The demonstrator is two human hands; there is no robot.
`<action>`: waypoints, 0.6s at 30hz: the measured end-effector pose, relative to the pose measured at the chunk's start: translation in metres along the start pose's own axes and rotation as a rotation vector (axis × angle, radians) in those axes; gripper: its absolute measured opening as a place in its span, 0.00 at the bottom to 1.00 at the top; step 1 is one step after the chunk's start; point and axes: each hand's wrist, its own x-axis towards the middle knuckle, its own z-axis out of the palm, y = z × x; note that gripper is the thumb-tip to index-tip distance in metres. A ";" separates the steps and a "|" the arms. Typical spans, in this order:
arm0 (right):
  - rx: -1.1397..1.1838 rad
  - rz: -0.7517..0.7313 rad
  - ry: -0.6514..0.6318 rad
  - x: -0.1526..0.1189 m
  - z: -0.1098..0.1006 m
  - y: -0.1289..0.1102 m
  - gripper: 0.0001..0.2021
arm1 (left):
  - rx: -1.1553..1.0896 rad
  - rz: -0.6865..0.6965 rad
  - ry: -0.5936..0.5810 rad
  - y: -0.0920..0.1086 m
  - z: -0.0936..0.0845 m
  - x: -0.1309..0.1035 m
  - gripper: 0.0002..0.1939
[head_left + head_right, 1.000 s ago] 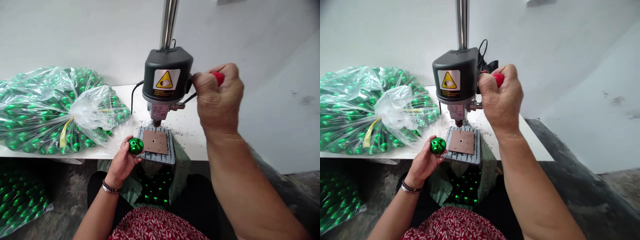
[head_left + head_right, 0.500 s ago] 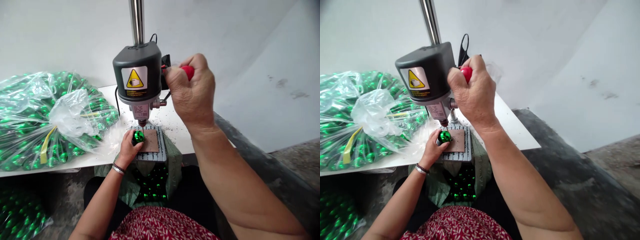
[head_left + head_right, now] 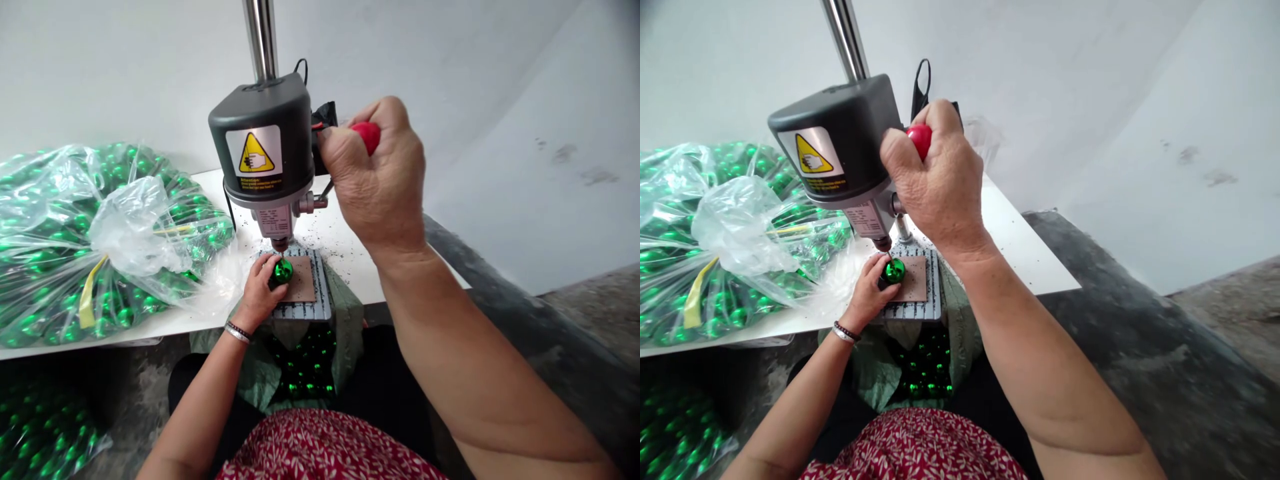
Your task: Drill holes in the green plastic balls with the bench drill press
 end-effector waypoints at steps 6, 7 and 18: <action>0.016 0.033 -0.013 0.000 0.000 -0.002 0.13 | -0.122 -0.020 -0.070 -0.001 -0.003 -0.003 0.27; 0.020 0.036 -0.011 0.000 0.000 -0.003 0.13 | -0.142 -0.036 -0.083 0.000 -0.003 -0.003 0.27; 0.006 0.035 -0.010 -0.001 -0.001 -0.004 0.14 | -0.128 -0.173 -0.091 0.012 -0.009 0.001 0.28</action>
